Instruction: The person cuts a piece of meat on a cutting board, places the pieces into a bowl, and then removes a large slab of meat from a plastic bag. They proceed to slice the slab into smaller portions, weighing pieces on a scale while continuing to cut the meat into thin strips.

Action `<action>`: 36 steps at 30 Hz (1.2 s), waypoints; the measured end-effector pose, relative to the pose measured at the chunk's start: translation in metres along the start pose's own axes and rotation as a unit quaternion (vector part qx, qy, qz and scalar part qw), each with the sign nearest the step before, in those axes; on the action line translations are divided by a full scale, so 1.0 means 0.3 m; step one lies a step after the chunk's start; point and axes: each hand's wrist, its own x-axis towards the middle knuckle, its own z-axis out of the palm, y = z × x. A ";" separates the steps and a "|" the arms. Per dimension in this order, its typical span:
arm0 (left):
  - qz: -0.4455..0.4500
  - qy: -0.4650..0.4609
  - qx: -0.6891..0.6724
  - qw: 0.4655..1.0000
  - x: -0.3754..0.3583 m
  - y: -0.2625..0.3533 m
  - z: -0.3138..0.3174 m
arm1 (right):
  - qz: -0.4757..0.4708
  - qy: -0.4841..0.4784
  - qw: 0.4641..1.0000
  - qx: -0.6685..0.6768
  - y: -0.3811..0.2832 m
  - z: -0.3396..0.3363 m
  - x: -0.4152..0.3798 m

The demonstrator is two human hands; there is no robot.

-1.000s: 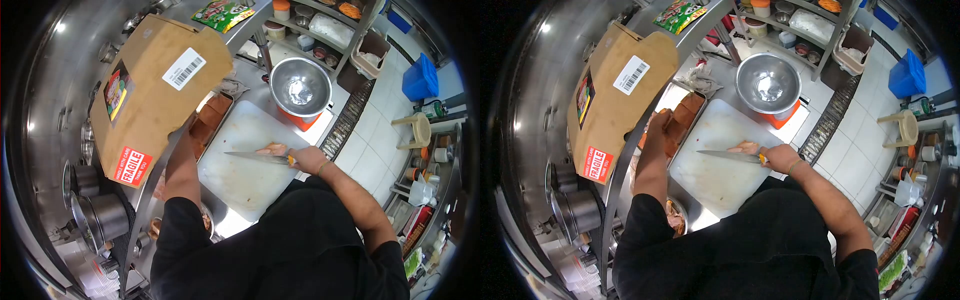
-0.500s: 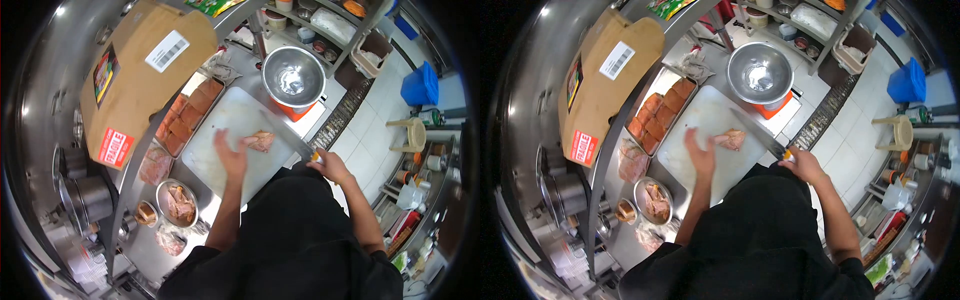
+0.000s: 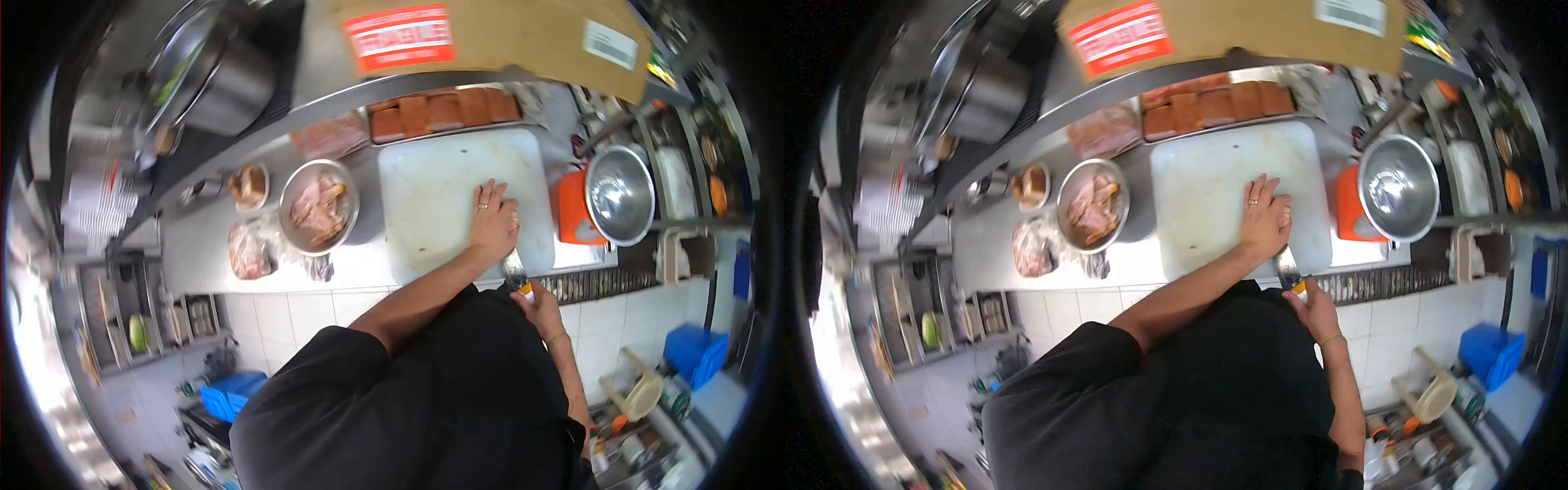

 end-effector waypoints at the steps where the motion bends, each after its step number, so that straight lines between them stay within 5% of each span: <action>1: -0.011 0.025 0.007 1.000 0.003 -0.016 -0.028 | -0.012 -0.007 1.000 -0.020 -0.031 -0.030 0.019; 8: -0.038 0.245 0.101 0.963 0.054 -0.173 -0.473 | -0.157 -0.097 0.979 -0.086 -0.429 -0.126 0.194; 12: -0.170 0.375 0.093 0.906 -0.009 -0.354 -0.777 | -0.229 -0.127 0.953 -0.151 -0.589 -0.112 0.245; 16: -0.358 0.242 0.182 0.883 -0.189 -0.672 -0.888 | -0.213 -0.115 0.956 -0.162 -0.513 -0.115 0.268; 21: -0.199 0.324 0.165 0.910 -0.264 -0.475 -0.860 | -0.069 -0.044 0.992 -0.097 -0.283 -0.192 0.206; 23: -0.220 0.260 0.107 0.934 -0.239 -0.344 -0.797 | 0.000 -0.007 0.999 -0.034 -0.192 -0.215 0.165; 31: -0.063 -0.080 -0.022 0.995 -0.071 -0.059 -0.257 | 0.103 0.072 0.990 -0.066 0.140 -0.173 -0.018; 36: 0.013 -0.151 -0.007 0.988 0.053 0.004 -0.101 | 0.072 0.109 0.991 -0.020 0.140 -0.098 -0.084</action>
